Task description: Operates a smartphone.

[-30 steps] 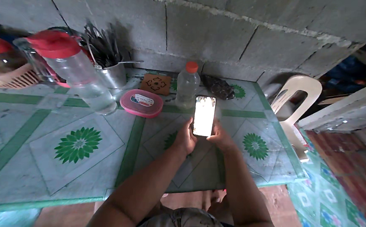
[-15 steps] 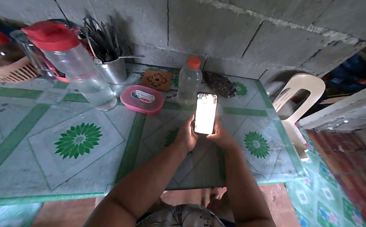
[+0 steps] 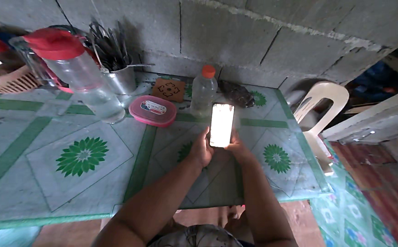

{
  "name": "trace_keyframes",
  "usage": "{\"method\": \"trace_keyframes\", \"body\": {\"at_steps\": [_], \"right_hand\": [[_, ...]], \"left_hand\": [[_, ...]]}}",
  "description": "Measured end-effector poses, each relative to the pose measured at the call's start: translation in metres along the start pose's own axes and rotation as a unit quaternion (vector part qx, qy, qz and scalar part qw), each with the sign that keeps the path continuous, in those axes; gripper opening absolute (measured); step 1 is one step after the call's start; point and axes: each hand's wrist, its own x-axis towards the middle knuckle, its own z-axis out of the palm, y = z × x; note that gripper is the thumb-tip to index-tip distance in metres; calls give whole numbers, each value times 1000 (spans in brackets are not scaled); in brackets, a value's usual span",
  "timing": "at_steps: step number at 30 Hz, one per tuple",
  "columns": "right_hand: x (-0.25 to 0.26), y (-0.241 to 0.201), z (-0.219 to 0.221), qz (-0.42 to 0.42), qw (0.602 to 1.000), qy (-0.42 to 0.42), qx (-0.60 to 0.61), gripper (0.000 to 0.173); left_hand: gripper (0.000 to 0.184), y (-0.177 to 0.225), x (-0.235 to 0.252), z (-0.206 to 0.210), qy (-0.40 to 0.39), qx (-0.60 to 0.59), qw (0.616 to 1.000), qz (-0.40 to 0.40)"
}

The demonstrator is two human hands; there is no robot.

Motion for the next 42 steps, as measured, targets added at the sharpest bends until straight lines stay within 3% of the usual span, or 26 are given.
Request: {"method": "trace_keyframes", "body": {"at_steps": [5,9,20,24,30,42], "right_hand": [[1,-1,-3,28,995,3,-98,106],[1,-2,-3,16,996,-2,-92,109],[1,-4,3,-13,997,11,-76,104],[0,-5,3,-8,998,5,-56,110],[-1,-10,2,50,986,34,-154,103],[-1,-5,1,28,996,13,-85,101]], "left_hand": [[54,0,1,0,5,-10,1000,-3],[55,-1,3,-1,-4,-3,1000,1],[55,1,1,1,12,3,1000,-11],[54,1,1,1,11,-7,1000,-9],[52,1,2,1,-4,12,1000,-5],[52,0,3,-1,-13,6,1000,-7]]}}
